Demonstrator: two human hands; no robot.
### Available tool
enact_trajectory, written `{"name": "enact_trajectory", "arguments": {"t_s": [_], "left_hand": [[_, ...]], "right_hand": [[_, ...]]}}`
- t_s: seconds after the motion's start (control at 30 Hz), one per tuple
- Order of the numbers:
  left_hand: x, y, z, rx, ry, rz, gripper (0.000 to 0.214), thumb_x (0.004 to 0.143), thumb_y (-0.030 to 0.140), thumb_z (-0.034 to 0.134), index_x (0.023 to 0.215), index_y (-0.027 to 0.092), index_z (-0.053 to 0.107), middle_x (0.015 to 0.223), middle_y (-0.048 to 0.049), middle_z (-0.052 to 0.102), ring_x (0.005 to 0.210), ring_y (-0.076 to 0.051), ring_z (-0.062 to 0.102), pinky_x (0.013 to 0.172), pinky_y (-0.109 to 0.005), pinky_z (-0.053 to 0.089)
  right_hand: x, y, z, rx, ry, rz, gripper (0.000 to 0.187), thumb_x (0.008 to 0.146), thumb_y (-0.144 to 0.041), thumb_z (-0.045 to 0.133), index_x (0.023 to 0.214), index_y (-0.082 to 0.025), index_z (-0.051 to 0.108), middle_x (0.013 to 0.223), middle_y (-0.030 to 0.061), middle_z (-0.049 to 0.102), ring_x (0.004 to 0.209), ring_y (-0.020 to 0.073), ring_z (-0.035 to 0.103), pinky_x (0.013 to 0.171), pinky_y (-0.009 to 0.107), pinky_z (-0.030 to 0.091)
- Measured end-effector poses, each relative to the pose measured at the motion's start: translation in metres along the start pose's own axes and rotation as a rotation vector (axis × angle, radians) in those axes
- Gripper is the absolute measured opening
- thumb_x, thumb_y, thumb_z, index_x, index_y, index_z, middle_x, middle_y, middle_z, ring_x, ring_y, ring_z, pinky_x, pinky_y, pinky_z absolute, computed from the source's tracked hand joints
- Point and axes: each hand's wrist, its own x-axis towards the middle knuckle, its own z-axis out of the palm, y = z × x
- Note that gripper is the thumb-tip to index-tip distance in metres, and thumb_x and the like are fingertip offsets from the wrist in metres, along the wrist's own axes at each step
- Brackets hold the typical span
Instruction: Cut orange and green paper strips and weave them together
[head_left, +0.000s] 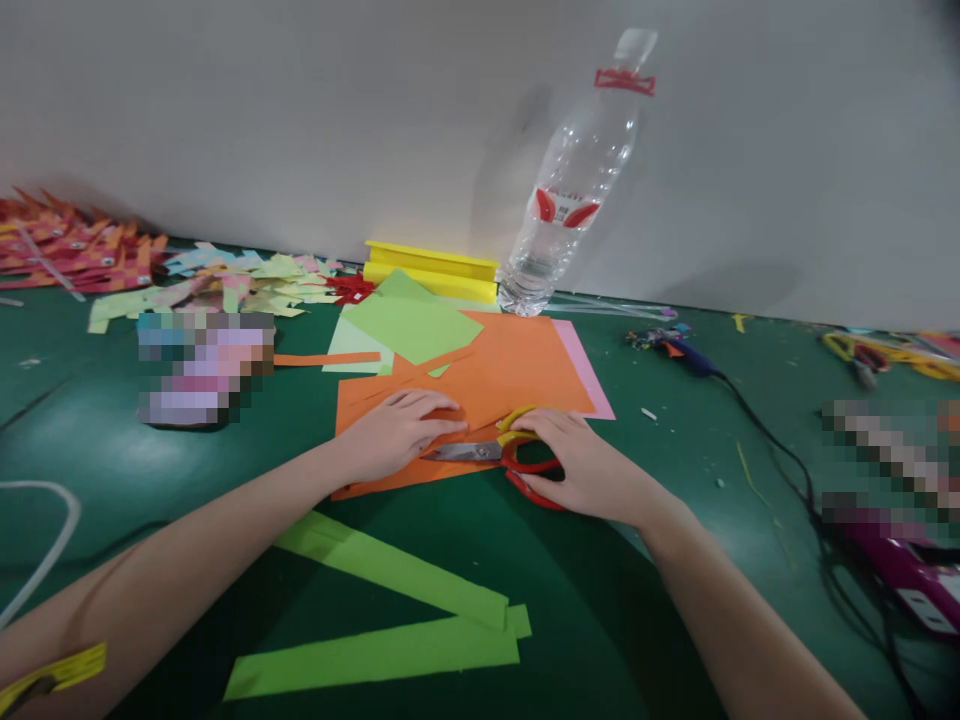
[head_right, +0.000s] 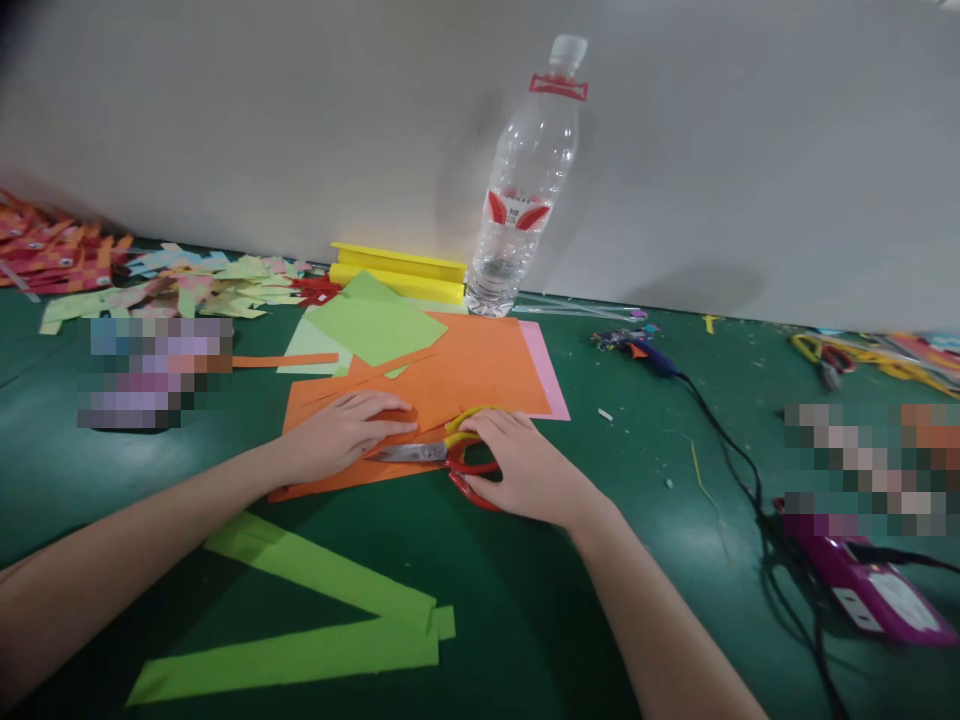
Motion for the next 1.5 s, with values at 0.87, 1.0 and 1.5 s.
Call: {"name": "enact_trajectory", "arguments": {"t_s": [0.87, 1.0, 1.5], "left_hand": [[-0.0008, -0.0019, 0.0022, 0.005, 0.0, -0.007, 0.038, 0.097, 0.017, 0.032, 0.127, 0.029, 0.053, 0.134, -0.0033, 0.047, 0.124, -0.021, 0.04, 0.102, -0.037, 0.033], [-0.0009, -0.0013, 0.0017, -0.002, 0.001, -0.012, 0.038, 0.097, 0.017, 0.032, 0.127, 0.029, 0.053, 0.135, -0.0029, 0.046, 0.124, -0.021, 0.04, 0.102, -0.037, 0.032], [-0.0008, -0.001, 0.001, 0.0, 0.01, 0.001, 0.038, 0.096, 0.017, 0.032, 0.127, 0.028, 0.052, 0.134, -0.0037, 0.047, 0.124, -0.021, 0.041, 0.102, -0.038, 0.033]], "right_hand": [[-0.0011, 0.0032, -0.0027, -0.026, -0.084, -0.018, 0.037, 0.084, -0.036, 0.056, 0.119, -0.024, 0.051, 0.124, 0.008, 0.057, 0.116, 0.0269, 0.051, 0.096, 0.046, 0.039], [-0.0003, 0.0018, -0.0016, -0.019, -0.079, -0.005, 0.038, 0.082, -0.036, 0.059, 0.117, -0.024, 0.052, 0.124, 0.008, 0.058, 0.115, 0.0265, 0.052, 0.096, 0.045, 0.039], [-0.0003, -0.0017, 0.0004, -0.037, -0.088, -0.032, 0.036, 0.083, -0.034, 0.057, 0.118, -0.024, 0.051, 0.123, 0.0086, 0.059, 0.114, 0.0274, 0.053, 0.096, 0.045, 0.039]]}}
